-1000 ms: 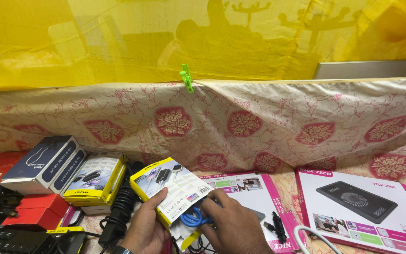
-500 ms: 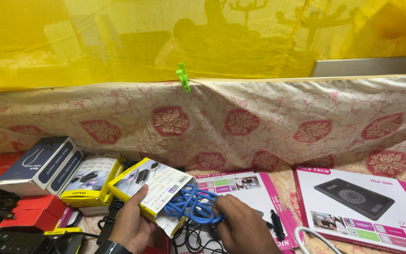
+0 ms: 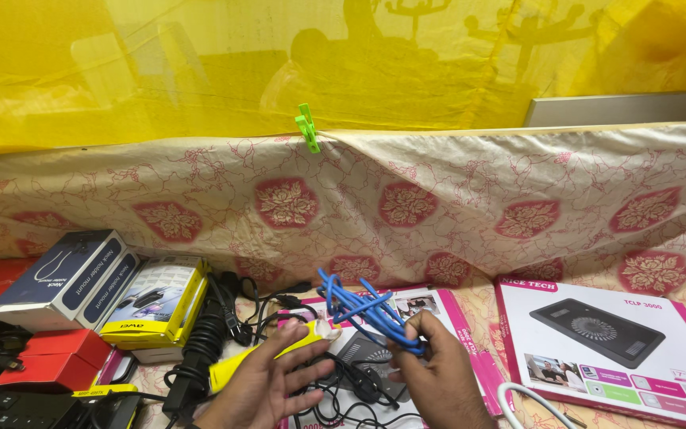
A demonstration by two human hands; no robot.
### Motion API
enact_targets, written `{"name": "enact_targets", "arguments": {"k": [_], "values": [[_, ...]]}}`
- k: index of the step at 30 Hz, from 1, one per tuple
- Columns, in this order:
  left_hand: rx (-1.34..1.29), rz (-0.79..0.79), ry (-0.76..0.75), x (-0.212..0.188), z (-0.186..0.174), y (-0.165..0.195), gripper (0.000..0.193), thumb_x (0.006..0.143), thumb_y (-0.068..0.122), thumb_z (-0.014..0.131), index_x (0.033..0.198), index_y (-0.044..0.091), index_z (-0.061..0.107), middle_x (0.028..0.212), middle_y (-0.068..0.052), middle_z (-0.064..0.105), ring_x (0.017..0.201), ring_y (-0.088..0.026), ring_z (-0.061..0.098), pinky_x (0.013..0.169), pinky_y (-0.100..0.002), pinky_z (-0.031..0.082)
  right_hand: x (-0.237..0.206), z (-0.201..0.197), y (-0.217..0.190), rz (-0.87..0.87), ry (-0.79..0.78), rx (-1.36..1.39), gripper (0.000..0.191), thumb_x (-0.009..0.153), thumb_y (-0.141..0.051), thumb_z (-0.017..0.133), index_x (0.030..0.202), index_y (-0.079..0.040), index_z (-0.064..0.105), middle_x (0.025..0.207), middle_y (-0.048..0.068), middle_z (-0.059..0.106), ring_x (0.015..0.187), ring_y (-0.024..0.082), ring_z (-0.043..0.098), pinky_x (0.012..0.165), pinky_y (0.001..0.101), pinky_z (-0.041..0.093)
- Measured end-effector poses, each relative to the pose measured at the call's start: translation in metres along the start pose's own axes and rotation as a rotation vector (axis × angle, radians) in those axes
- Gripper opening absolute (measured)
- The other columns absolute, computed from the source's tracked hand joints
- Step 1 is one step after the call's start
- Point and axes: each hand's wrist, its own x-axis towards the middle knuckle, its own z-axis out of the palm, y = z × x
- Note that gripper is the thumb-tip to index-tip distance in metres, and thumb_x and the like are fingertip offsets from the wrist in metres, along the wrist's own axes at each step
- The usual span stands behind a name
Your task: The person sits at a bed covered with packaged electronics and handles the items one at a time. They open a yellow product box, sort through tangled cables and adapters, pick up and turn over a computer mouse, open a blue neck-holder box, and finally handle a small red box.
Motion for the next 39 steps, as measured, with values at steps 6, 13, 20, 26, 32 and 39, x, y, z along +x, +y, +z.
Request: {"name": "enact_targets", "arguments": {"k": [6, 13, 20, 26, 32, 39], "values": [[0.096, 0.148, -0.065, -0.023, 0.044, 0.006, 0.046, 0.086, 0.041, 0.069, 0.124, 0.016, 0.064, 0.114, -0.006, 0.074, 0.105, -0.020, 0.073, 0.074, -0.038, 0.062, -0.012, 0.014, -0.008, -0.386, -0.150, -0.293, 0.023, 0.076, 0.000, 0.077, 0.089, -0.006, 0.058, 0.100, 0.006, 0.068, 0.097, 0.014, 0.071, 0.079, 0.0271, 0.062], [0.020, 0.338, 0.137, -0.020, 0.039, 0.006, 0.034, 0.082, 0.010, 0.076, 0.114, 0.008, 0.064, 0.102, -0.013, 0.077, 0.092, -0.025, 0.077, 0.072, -0.041, 0.068, -0.013, 0.012, -0.023, -0.259, -0.399, -0.308, 0.044, 0.080, -0.011, 0.070, 0.123, -0.011, 0.069, 0.139, 0.006, 0.061, 0.117, 0.019, 0.066, 0.082, 0.0312, 0.067], [0.074, 0.444, 0.045, -0.013, 0.037, -0.007, 0.038, 0.081, 0.001, 0.074, 0.115, 0.009, 0.060, 0.103, -0.010, 0.072, 0.094, -0.023, 0.075, 0.071, -0.040, 0.065, -0.012, 0.029, -0.023, -0.257, -0.207, -0.325, 0.034, 0.082, -0.027, 0.082, 0.111, -0.011, 0.076, 0.127, 0.007, 0.065, 0.125, 0.020, 0.060, 0.109, 0.0383, 0.046], [-0.117, 0.434, 0.042, -0.017, 0.035, 0.004, 0.030, 0.096, 0.028, 0.058, 0.119, 0.009, 0.062, 0.115, -0.011, 0.074, 0.101, -0.025, 0.072, 0.071, -0.041, 0.062, -0.015, 0.034, -0.022, -0.419, 0.020, -0.532, 0.022, 0.078, -0.022, 0.091, 0.095, -0.012, 0.080, 0.118, 0.006, 0.062, 0.113, 0.018, 0.064, 0.093, 0.0371, 0.052], [-0.217, 0.313, -0.074, -0.037, 0.033, 0.025, 0.036, 0.099, 0.041, 0.047, 0.118, 0.013, 0.059, 0.122, -0.011, 0.070, 0.111, -0.027, 0.068, 0.078, -0.051, 0.062, -0.017, 0.030, -0.029, -0.128, 0.028, -0.269, 0.018, 0.085, -0.014, 0.080, 0.099, -0.006, 0.074, 0.089, 0.004, 0.071, 0.074, 0.014, 0.072, 0.064, 0.0251, 0.059], [0.043, 0.240, 0.055, -0.040, 0.035, 0.025, 0.028, 0.098, 0.029, 0.050, 0.121, 0.016, 0.061, 0.121, -0.009, 0.071, 0.108, -0.029, 0.073, 0.082, -0.049, 0.060, -0.012, 0.023, -0.031, 0.065, 0.142, 0.017, 0.021, 0.094, -0.018, 0.066, 0.110, -0.007, 0.057, 0.092, 0.008, 0.068, 0.076, 0.017, 0.079, 0.058, 0.0310, 0.064]]}}
